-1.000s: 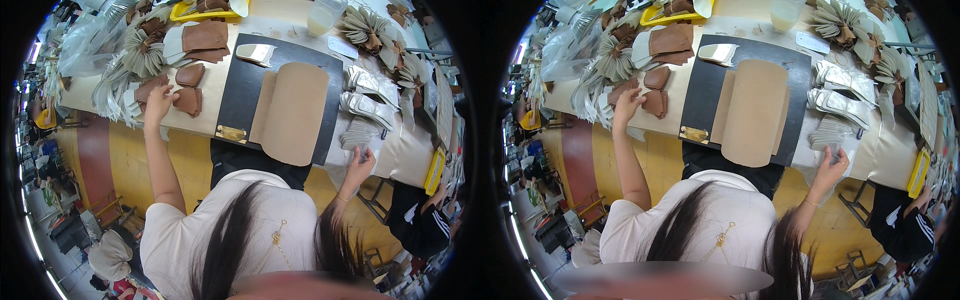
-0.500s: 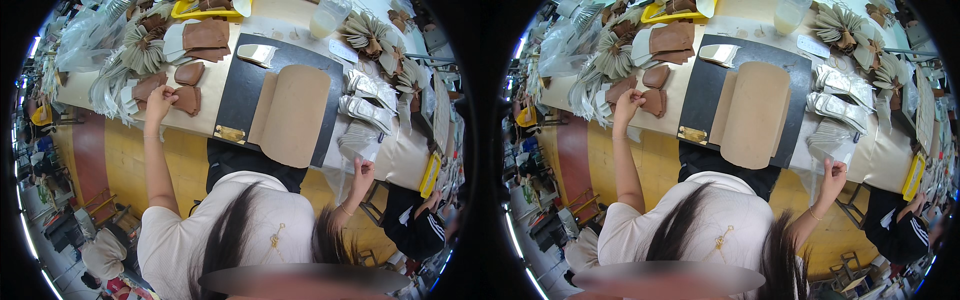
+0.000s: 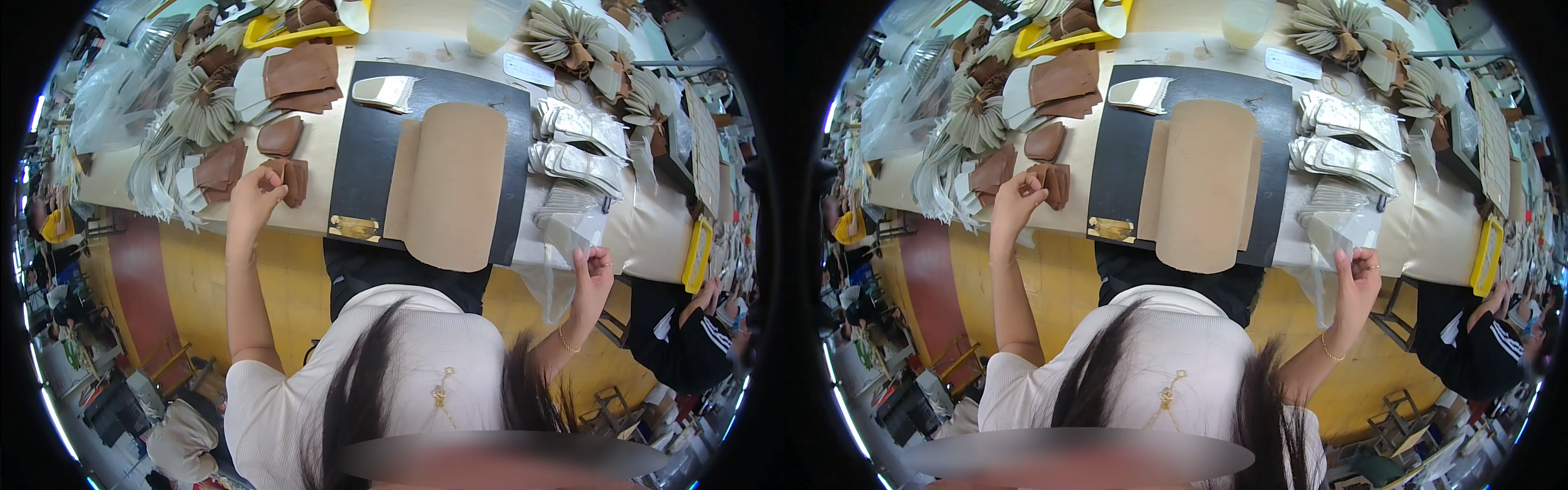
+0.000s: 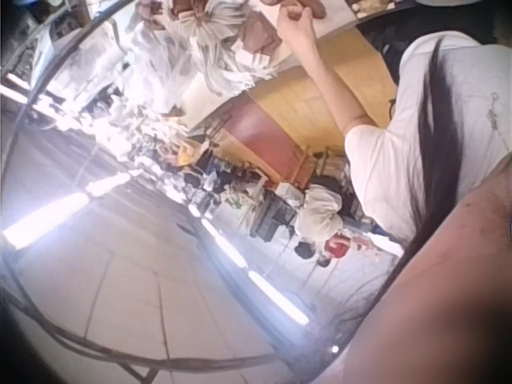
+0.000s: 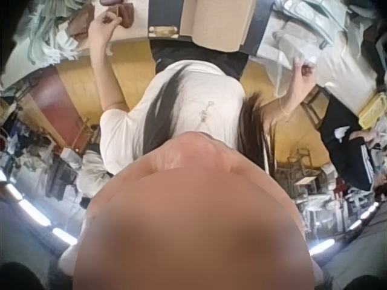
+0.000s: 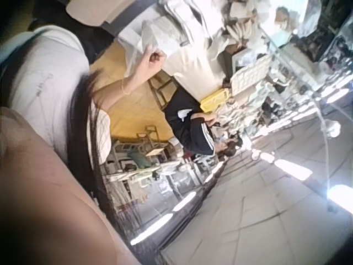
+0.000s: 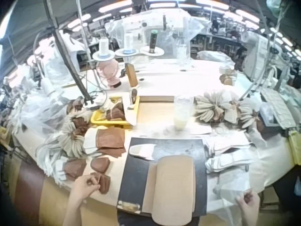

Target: The person repeatedly picks up small brown and white shoe-shaped parts, applies a liquid from a squeeze bottle to the edges, and presses them together. The person then stacks the assembled units and handles a cardboard roll and additional white parts on the table.

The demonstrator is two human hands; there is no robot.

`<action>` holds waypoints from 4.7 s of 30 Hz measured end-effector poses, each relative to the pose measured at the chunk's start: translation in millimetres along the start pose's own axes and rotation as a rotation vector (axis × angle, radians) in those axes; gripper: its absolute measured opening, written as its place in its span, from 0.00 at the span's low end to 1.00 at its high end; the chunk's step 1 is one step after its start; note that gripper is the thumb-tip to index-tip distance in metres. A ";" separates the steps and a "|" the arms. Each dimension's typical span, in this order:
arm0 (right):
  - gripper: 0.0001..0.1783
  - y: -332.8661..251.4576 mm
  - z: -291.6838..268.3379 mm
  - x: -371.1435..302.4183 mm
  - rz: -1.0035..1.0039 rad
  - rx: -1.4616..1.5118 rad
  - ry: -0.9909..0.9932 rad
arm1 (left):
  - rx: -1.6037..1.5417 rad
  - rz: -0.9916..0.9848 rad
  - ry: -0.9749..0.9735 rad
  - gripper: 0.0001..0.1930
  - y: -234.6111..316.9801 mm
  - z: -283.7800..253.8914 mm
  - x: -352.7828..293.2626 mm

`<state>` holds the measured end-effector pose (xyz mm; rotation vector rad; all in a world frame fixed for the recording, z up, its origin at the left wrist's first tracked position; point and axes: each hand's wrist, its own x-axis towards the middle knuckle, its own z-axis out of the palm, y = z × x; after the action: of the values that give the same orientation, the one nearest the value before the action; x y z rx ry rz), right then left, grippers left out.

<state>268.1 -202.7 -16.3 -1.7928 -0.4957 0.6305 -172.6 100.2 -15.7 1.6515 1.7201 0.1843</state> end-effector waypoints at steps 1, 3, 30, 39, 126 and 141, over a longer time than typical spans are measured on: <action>0.10 -2.8 3.5 1.6 -0.017 0.003 -0.001 | -0.031 0.107 0.015 0.09 12.4 0.2 -10.5; 0.10 -8.1 12.7 5.7 -0.070 0.059 0.035 | -0.152 0.277 0.031 0.09 38.3 5.0 -31.5; 0.10 -26.2 106.4 35.6 0.103 0.570 -0.355 | -0.933 0.188 -0.667 0.11 135.3 85.5 -58.6; 0.07 -30.5 119.6 41.3 0.143 1.215 -0.796 | -0.943 0.145 -0.674 0.09 135.6 87.8 -60.8; 0.29 -29.0 126.2 20.9 -0.269 -0.040 -0.411 | -0.850 0.249 -0.547 0.12 110.8 56.3 38.3; 0.33 -22.8 149.8 60.2 -0.350 -0.058 -0.600 | 0.342 0.456 0.252 0.14 16.9 -6.5 91.7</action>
<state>218.2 -49.4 -40.9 -1.4969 -1.2133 0.9075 -154.1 189.1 -37.9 2.3511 1.5890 0.3385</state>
